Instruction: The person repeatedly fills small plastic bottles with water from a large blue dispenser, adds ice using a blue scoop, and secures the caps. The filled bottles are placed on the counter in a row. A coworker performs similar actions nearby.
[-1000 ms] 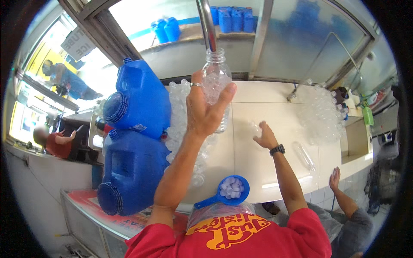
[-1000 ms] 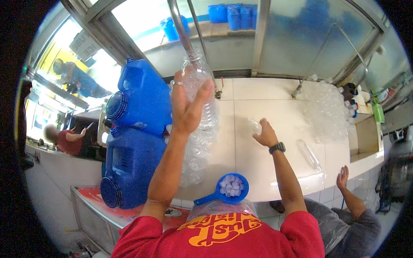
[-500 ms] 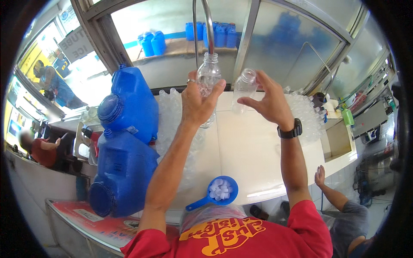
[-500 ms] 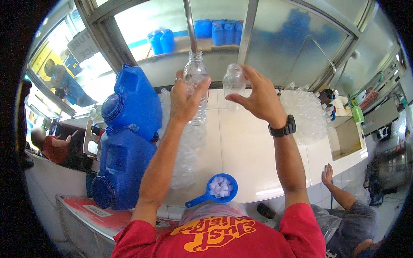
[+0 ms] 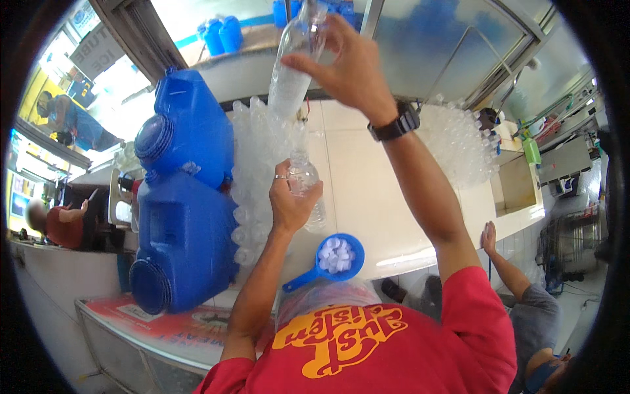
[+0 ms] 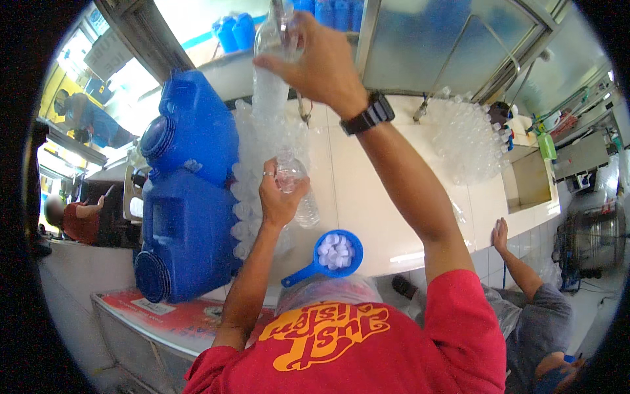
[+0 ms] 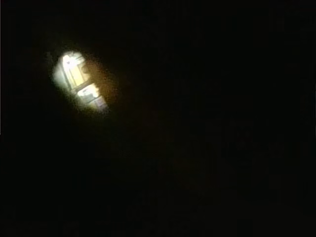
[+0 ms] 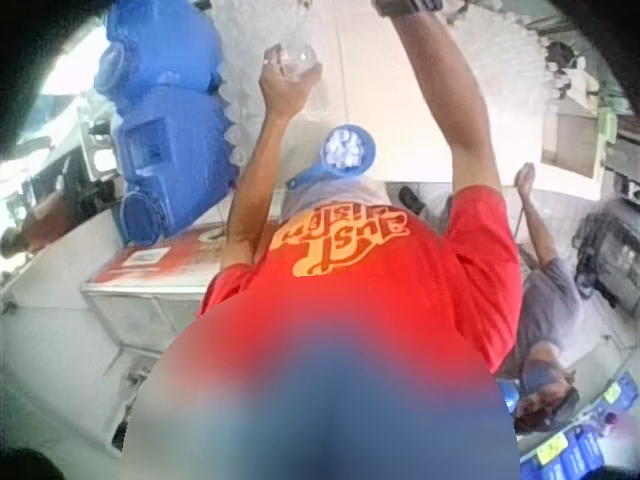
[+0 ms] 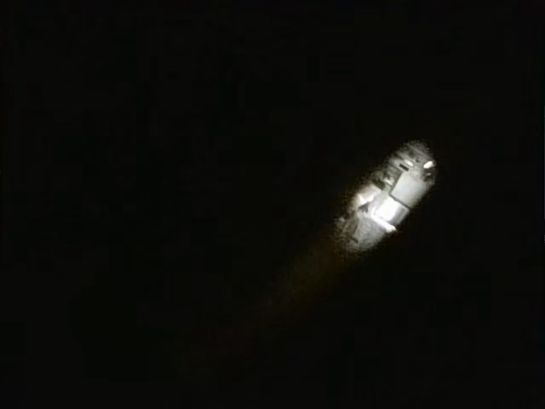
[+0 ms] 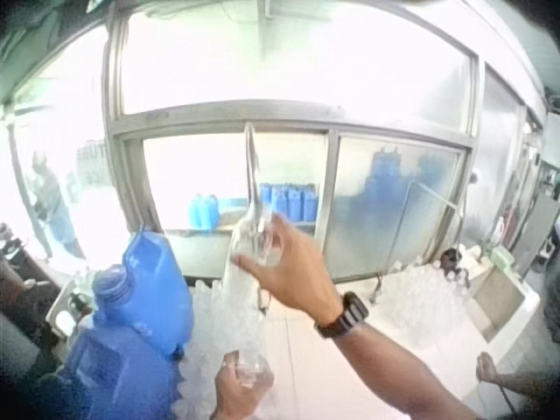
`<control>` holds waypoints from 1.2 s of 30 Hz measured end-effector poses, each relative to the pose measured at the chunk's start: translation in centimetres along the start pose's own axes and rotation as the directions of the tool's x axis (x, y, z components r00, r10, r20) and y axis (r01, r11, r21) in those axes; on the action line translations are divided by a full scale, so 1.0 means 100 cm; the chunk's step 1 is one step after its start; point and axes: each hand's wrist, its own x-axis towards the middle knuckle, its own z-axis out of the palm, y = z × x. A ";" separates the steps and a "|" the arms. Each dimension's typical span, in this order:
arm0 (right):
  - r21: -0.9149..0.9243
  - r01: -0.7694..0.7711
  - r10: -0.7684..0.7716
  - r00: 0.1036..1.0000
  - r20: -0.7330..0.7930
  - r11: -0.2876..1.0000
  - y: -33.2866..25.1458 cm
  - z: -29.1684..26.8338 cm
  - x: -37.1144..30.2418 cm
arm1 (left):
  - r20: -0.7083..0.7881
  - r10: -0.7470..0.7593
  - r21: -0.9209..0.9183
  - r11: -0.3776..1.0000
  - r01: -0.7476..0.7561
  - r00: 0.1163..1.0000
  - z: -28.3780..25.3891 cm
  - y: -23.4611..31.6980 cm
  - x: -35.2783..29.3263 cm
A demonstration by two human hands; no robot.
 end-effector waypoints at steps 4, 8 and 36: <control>0.059 -0.059 0.057 0.998 0.036 0.996 -0.013 -0.013 0.005 | 0.258 -0.011 0.210 0.977 -0.045 0.966 -0.022 -0.026 -0.018; 0.003 -0.028 0.028 0.999 0.034 1.000 -0.013 -0.017 0.004 | 0.473 0.028 0.564 0.758 -0.328 0.881 -0.027 -0.048 -0.014; 0.021 -0.395 0.395 0.919 0.008 0.919 0.176 -0.078 -0.158 | 0.111 0.405 -0.221 0.900 -0.375 0.908 0.002 0.059 0.149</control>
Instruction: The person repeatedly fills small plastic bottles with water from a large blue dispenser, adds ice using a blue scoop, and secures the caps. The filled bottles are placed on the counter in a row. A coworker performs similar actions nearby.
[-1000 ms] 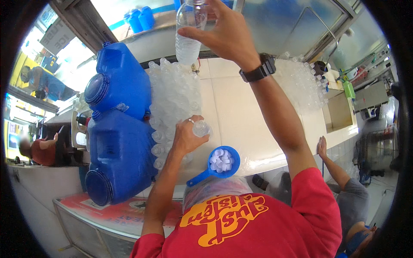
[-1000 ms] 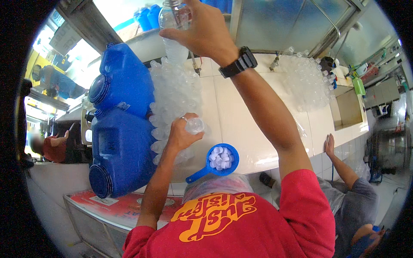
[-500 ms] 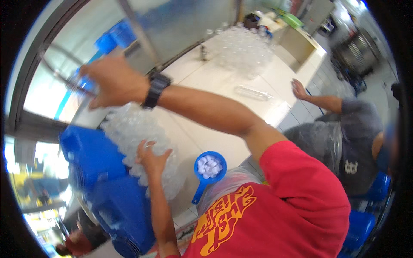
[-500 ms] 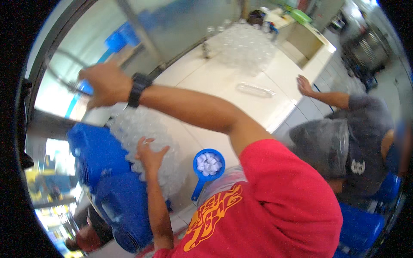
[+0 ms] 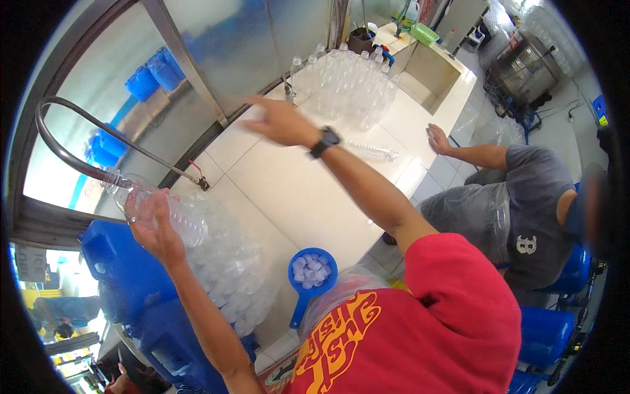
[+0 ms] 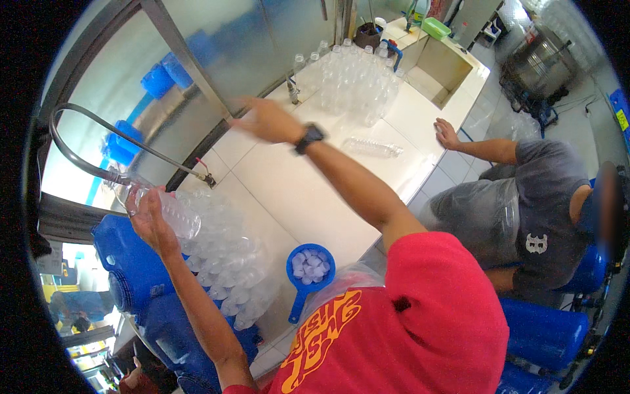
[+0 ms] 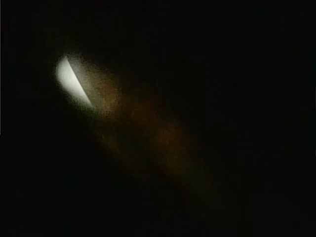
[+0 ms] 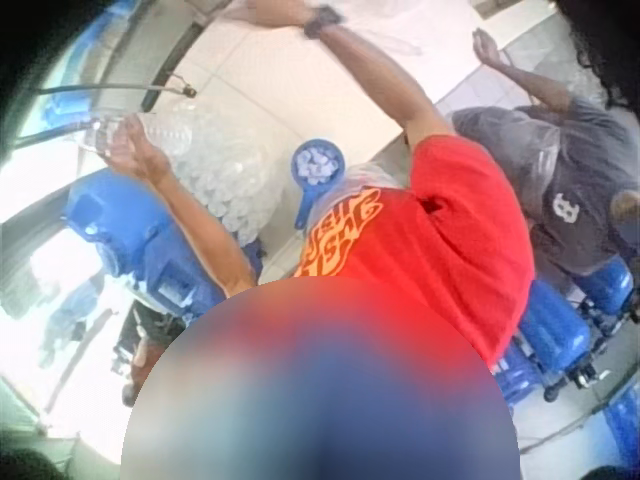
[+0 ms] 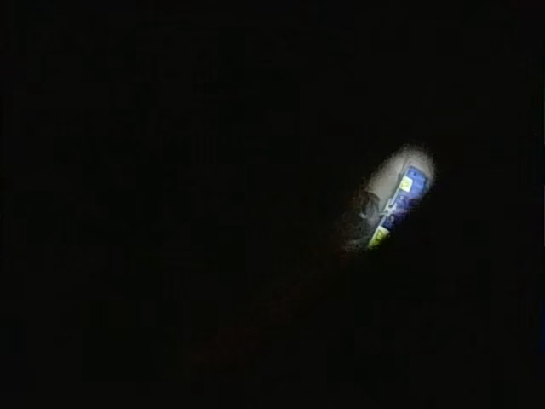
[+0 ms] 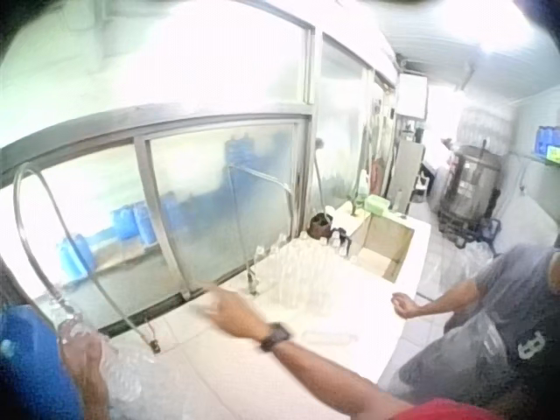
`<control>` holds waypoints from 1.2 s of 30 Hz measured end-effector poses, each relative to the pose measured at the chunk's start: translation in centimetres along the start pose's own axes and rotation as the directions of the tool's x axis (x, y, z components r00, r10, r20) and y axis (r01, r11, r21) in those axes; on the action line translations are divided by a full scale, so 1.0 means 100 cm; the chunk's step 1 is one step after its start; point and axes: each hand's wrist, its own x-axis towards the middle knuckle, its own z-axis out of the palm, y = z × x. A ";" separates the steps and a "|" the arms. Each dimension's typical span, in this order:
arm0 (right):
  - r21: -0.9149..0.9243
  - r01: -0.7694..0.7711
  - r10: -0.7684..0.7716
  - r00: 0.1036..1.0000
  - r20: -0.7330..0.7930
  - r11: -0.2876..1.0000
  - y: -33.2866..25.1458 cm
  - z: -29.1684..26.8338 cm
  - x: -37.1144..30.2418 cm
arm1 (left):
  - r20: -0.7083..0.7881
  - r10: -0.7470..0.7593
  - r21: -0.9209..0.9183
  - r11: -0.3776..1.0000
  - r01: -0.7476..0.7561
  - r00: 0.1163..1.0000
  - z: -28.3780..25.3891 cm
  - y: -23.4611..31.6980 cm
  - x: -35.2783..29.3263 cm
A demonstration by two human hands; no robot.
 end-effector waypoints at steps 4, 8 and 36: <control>-0.678 -0.606 0.819 0.574 -0.011 0.416 0.189 -0.087 -0.135 | -0.032 -0.017 0.154 0.988 0.021 0.999 -0.001 0.014 -0.005; -0.022 -0.995 0.984 0.096 -0.150 0.094 0.274 -0.128 -0.250 | -0.110 0.021 0.243 0.970 0.007 0.994 0.004 0.017 -0.003; -0.196 0.319 -0.285 0.941 0.181 0.927 -0.167 -0.014 0.022 | -0.165 -0.002 0.245 0.968 0.044 0.986 0.021 0.066 0.002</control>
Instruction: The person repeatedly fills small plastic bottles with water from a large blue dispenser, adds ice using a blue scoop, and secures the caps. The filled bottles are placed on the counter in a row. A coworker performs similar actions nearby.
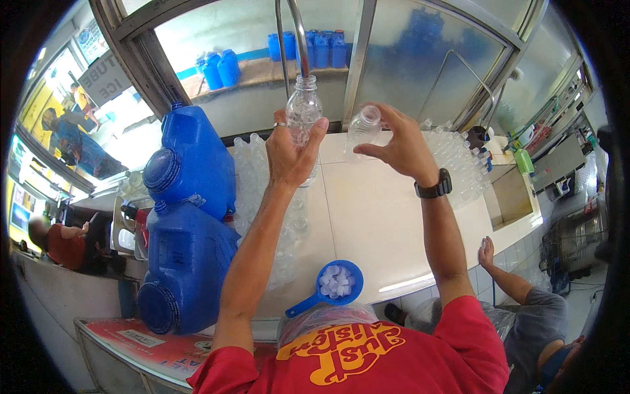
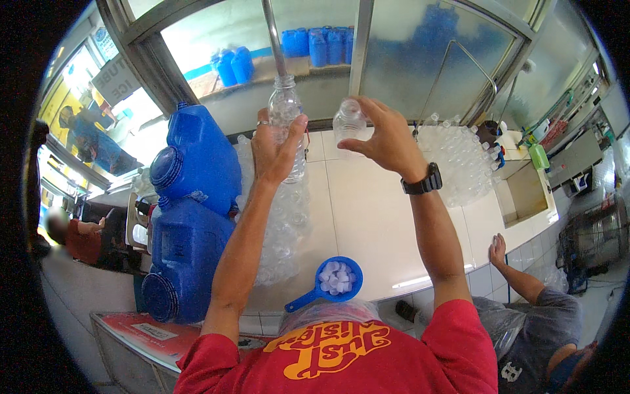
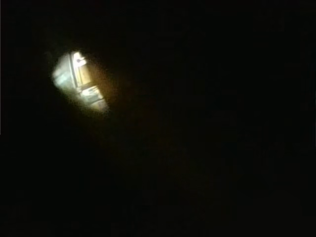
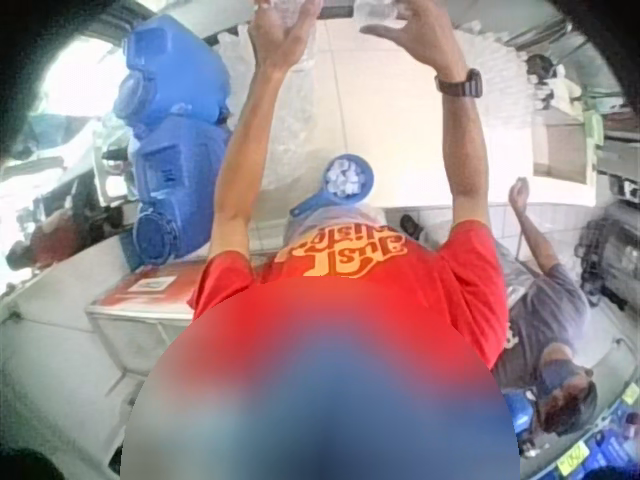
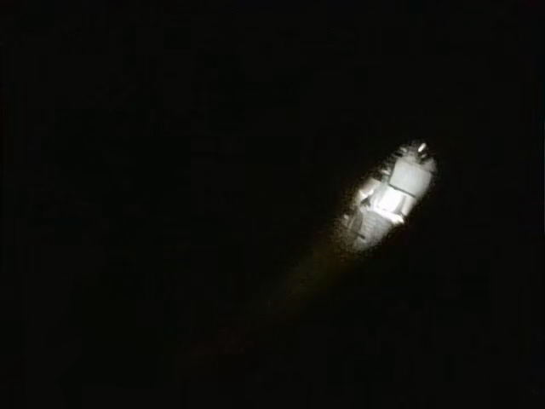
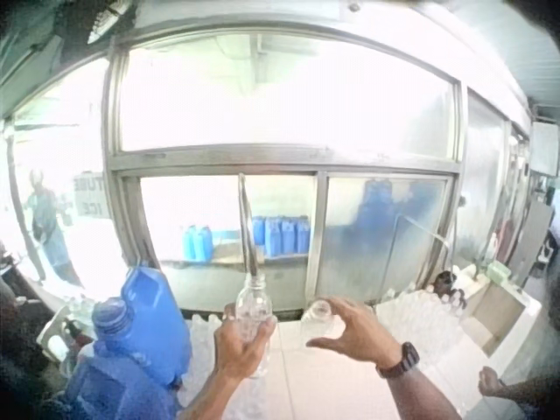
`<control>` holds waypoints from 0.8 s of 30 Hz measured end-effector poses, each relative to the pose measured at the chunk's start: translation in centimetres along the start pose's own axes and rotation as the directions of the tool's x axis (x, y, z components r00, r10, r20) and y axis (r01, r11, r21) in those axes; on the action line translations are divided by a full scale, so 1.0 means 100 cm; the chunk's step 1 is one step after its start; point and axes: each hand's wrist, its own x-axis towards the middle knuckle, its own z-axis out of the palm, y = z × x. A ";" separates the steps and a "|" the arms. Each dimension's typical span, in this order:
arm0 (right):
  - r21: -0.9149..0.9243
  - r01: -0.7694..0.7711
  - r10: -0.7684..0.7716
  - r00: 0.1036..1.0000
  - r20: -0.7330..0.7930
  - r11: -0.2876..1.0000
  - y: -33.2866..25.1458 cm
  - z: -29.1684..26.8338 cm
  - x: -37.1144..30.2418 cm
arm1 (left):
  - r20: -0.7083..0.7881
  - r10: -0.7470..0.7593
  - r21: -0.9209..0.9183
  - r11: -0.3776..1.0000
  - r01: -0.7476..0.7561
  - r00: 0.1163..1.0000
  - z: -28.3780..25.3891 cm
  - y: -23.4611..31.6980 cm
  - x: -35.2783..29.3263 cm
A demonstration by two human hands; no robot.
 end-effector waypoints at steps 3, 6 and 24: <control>-0.146 0.054 -0.050 0.998 0.030 0.988 -0.011 -0.011 0.018 | 0.030 -0.027 0.014 1.000 0.027 0.999 -0.001 0.001 0.003; -0.363 0.113 -0.109 0.994 0.033 0.925 -0.009 -0.014 0.036 | 0.027 -0.028 -0.024 0.999 0.029 0.999 0.002 -0.005 0.006; 0.165 0.041 -0.026 0.996 -0.087 0.985 -0.059 0.057 0.084 | 0.535 -0.275 0.363 0.929 0.077 0.799 -0.063 -0.066 -0.200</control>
